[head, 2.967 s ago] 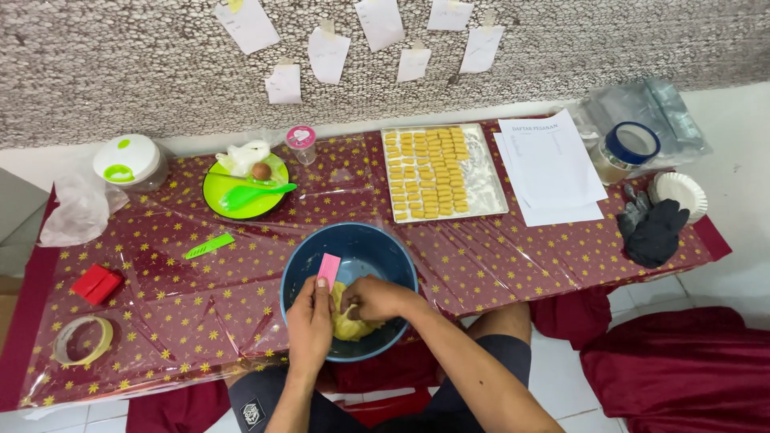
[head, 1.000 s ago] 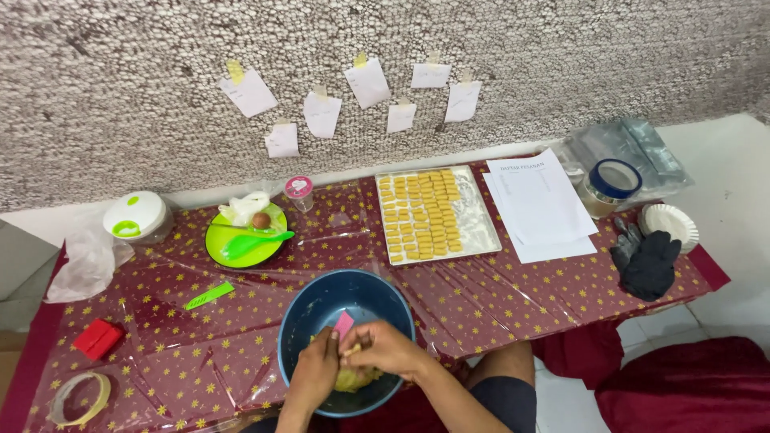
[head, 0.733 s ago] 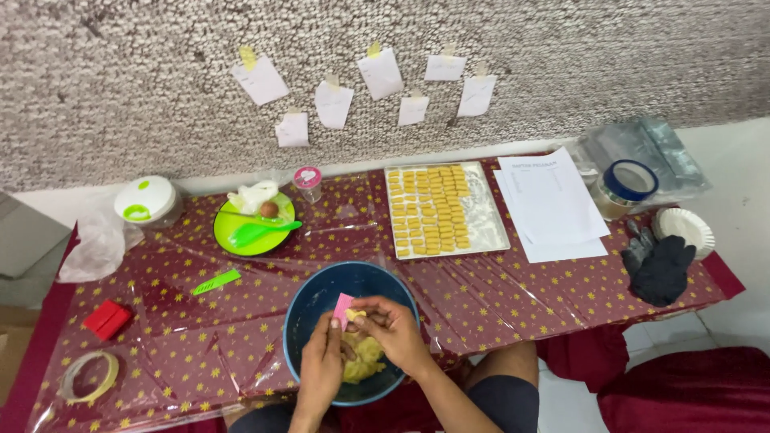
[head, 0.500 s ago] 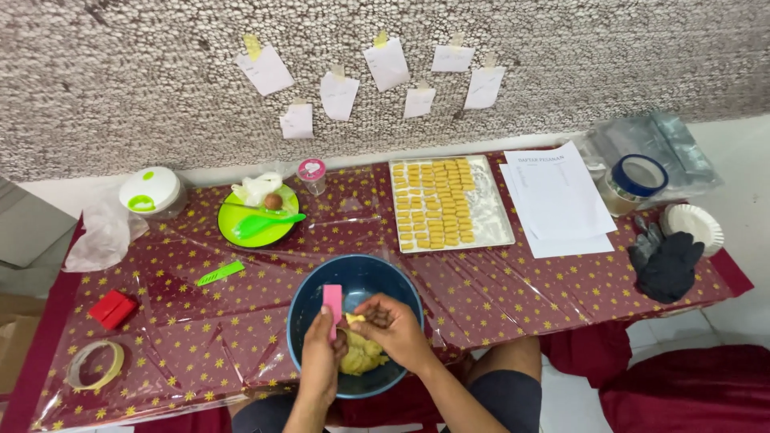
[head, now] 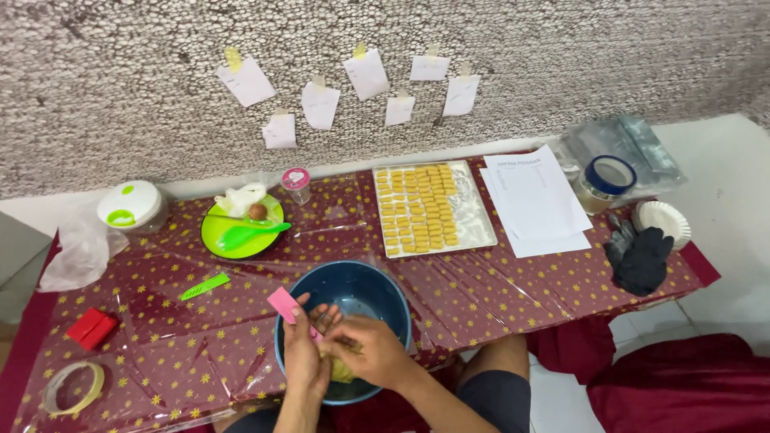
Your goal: Hand-shaping small pieces of dough by rolling them and using a textured tool to create ridges.
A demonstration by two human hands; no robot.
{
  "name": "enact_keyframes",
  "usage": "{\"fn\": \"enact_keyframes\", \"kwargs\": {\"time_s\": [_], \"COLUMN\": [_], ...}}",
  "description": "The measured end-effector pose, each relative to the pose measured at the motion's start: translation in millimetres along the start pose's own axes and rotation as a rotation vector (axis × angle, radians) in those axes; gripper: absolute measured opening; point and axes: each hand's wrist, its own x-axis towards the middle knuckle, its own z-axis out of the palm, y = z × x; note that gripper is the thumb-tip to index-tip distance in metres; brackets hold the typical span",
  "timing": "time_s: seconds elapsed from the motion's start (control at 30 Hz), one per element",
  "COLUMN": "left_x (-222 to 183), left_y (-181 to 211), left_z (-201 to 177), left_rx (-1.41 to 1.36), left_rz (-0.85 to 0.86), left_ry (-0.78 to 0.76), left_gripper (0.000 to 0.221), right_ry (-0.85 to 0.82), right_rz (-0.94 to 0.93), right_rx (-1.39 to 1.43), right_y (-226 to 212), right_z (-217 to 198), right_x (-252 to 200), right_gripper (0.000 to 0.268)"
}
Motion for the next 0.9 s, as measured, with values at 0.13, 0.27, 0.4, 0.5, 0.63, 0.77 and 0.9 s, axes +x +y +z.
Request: {"fn": "enact_keyframes", "kwargs": {"time_s": [0.13,0.27,0.4,0.5,0.63,0.77,0.9], "left_x": [-28,-58,-65,-66,-50,-16,-3], "left_y": [-23,-34,-42,-49,-46,-35,-19], "left_z": [-16,-66,-91,-96,-102,-93,-87], "left_rx": [-0.092,-0.09,-0.095,-0.113,-0.123,-0.147,-0.164], "left_rz": [-0.02,-0.039,-0.076,-0.115,-0.153,-0.183,-0.193], "left_ry": [-0.15,-0.153,-0.157,-0.152,-0.157,-0.153,-0.148], "left_gripper": [0.036,0.039,0.042,0.045,0.048,0.052,0.055], "right_ry": [0.183,-0.231,-0.316,-0.007,-0.261,-0.016,-0.292], "right_rz": [-0.246,-0.378,-0.428,-0.363,-0.451,-0.415,-0.461], "right_rx": [-0.05,-0.223,-0.305,-0.241,-0.269,-0.352,-0.179], "right_y": [-24,-41,-39,-49,-42,-47,-45], "right_z": [17,30,21,26,18,29,20], "right_x": [19,7,20,20,13,17,6], "right_gripper": [0.042,0.085,0.09,0.092,0.083,0.094,0.069]}}
